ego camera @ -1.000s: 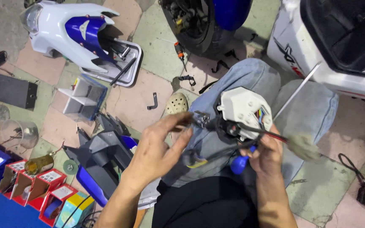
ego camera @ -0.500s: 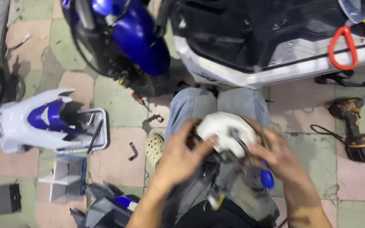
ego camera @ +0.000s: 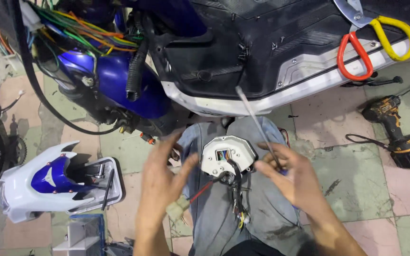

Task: Connecting electrical wiring and installing the instrument cluster on a motorcycle

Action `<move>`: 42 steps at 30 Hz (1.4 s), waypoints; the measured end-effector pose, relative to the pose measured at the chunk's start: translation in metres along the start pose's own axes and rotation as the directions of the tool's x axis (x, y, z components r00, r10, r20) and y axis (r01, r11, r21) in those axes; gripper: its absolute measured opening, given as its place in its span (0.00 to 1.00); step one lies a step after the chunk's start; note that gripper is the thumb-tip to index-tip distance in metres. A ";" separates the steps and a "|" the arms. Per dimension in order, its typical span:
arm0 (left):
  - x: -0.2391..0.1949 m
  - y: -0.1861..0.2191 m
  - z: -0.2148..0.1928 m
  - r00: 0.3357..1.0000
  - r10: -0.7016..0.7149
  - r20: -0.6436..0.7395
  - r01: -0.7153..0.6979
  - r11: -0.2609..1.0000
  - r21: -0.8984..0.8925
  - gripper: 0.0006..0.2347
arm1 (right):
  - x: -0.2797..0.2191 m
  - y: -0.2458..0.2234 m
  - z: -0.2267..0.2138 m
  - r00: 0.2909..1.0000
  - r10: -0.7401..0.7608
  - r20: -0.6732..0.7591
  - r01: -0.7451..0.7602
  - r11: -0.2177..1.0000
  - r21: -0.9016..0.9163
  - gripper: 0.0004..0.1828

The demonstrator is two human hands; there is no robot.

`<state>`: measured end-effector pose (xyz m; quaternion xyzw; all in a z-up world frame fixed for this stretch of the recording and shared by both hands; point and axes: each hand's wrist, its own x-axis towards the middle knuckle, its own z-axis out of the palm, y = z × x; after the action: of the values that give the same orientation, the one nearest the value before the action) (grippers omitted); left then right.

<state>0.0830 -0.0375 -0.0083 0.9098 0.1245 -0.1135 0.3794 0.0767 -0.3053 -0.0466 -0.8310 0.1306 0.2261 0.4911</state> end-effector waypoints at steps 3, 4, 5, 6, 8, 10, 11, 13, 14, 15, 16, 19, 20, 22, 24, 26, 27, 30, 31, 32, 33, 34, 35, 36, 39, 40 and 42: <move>0.045 0.036 -0.009 0.830 0.519 -0.206 -0.504 0.855 0.122 0.13 | -0.005 0.025 -0.016 0.973 -0.135 -0.185 0.192 0.922 0.337 0.23; 0.068 0.053 0.000 0.729 0.652 -0.209 -0.639 0.757 0.136 0.10 | -0.006 0.029 -0.027 0.983 -0.100 -0.157 0.158 0.893 0.422 0.27; 0.091 0.069 0.009 0.607 0.767 -0.209 -0.755 0.638 0.149 0.07 | -0.008 0.033 -0.038 0.990 -0.067 -0.125 0.122 0.856 0.502 0.32; 0.129 0.076 0.037 0.609 0.767 -0.204 -0.756 0.638 0.142 0.07 | -0.008 0.037 -0.042 0.990 -0.060 -0.128 0.116 0.857 0.502 0.32; 0.205 0.093 0.093 0.570 0.815 -0.108 -0.802 0.580 0.145 0.08 | -0.005 0.044 -0.053 0.985 -0.163 -0.056 0.167 0.826 0.538 0.37; 0.232 0.112 0.112 0.620 0.784 -0.029 -0.767 0.613 0.192 0.09 | -0.012 0.050 -0.052 0.978 -0.198 -0.069 0.202 0.808 0.553 0.39; 0.246 0.123 0.121 0.670 0.741 0.047 -0.727 0.641 0.246 0.11 | -0.014 0.052 -0.052 0.969 -0.234 -0.075 0.234 0.787 0.570 0.40; 0.260 0.128 0.135 0.663 0.748 0.031 -0.728 0.635 0.259 0.08 | -0.021 0.064 -0.061 0.971 -0.226 -0.074 0.219 0.723 0.655 0.35; 0.266 0.128 0.141 0.660 0.751 0.017 -0.724 0.630 0.281 0.05 | -0.024 0.070 -0.063 0.973 -0.222 -0.067 0.198 0.645 0.738 0.30; 0.269 0.128 0.145 0.661 0.750 0.022 -0.724 0.630 0.280 0.05 | -0.026 0.074 -0.071 0.974 -0.218 -0.066 0.194 0.644 0.740 0.30; 0.272 0.127 0.150 0.622 0.783 -0.003 -0.735 0.584 0.345 0.04 | -0.029 0.079 -0.078 0.961 -0.275 -0.045 0.201 0.573 0.795 0.29; 0.280 0.115 0.161 0.513 0.857 -0.052 -0.769 0.486 0.416 0.07 | -0.027 0.097 -0.088 0.820 -0.571 0.029 0.091 0.181 0.979 0.34; 0.285 0.115 0.165 0.429 0.900 -0.082 -0.802 0.421 0.423 0.07 | -0.025 0.104 -0.090 0.637 -0.770 -0.037 -0.095 -0.126 0.987 0.40; 0.287 0.117 0.165 0.477 0.878 -0.034 -0.781 0.441 0.442 0.05 | -0.025 0.132 -0.093 0.797 -0.604 0.014 -0.095 -0.101 0.990 0.25; 0.290 0.118 0.165 0.525 0.851 0.016 -0.759 0.460 0.460 0.06 | -0.027 0.135 -0.090 0.915 -0.399 0.061 -0.101 -0.080 0.992 0.22; 0.296 0.117 0.162 0.557 0.828 0.060 -0.772 0.490 0.405 0.11 | -0.026 0.112 -0.079 0.814 -0.454 -0.364 0.571 0.502 0.650 0.22; 0.294 0.118 0.160 0.554 0.830 0.059 -0.774 0.488 0.405 0.11 | -0.027 0.118 -0.076 0.812 -0.454 -0.366 0.573 0.501 0.648 0.22; 0.289 0.124 0.149 0.567 0.819 0.090 -0.773 0.492 0.399 0.08 | -0.027 0.119 -0.073 0.765 -0.364 -0.531 0.528 0.827 0.193 0.25; 0.287 0.126 0.142 0.609 0.791 0.060 -0.755 0.554 0.352 0.06 | -0.029 0.109 -0.073 0.736 -0.364 -0.570 0.563 0.797 0.218 0.26; 0.285 0.126 0.135 0.654 0.755 0.033 -0.727 0.617 0.300 0.04 | -0.032 0.099 -0.074 0.711 -0.361 -0.603 0.594 0.767 0.242 0.27; 0.269 0.127 0.118 0.659 0.752 0.033 -0.724 0.622 0.298 0.04 | -0.036 0.106 -0.078 0.715 -0.360 -0.599 0.591 0.770 0.243 0.27; 0.254 0.126 0.099 0.557 0.826 -0.084 -0.809 0.562 0.172 0.04 | -0.039 0.112 -0.081 0.703 -0.300 -0.645 0.603 0.732 0.317 0.22; 0.238 0.126 0.080 0.449 0.868 -0.212 -0.881 0.470 0.058 0.05 | -0.043 0.119 -0.084 0.691 -0.234 -0.684 0.615 0.687 0.386 0.18; 0.205 0.118 0.059 0.462 0.860 -0.214 -0.874 0.483 0.055 0.05 | -0.046 0.132 -0.090 0.701 -0.234 -0.674 0.606 0.694 0.389 0.18; 0.112 0.078 0.010 0.712 0.647 -0.271 -0.696 0.604 -0.388 0.05 | -0.060 0.199 -0.123 0.679 -0.267 -0.684 0.645 0.661 0.382 0.11; 0.085 0.055 0.002 0.778 0.475 -0.410 -0.622 0.672 -0.403 0.05 | -0.067 0.237 -0.144 0.862 0.150 -0.483 0.216 0.755 0.619 0.08; 0.024 0.025 -0.005 0.804 0.264 -0.534 -0.525 0.735 -0.428 0.05 | -0.071 0.205 -0.128 0.806 0.559 -0.196 -0.274 0.645 0.714 0.08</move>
<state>0.1137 -0.0482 0.0046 0.7646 0.0324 0.2211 0.6045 -0.0435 -0.5171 -0.1130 -0.5782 0.4902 0.1004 0.6445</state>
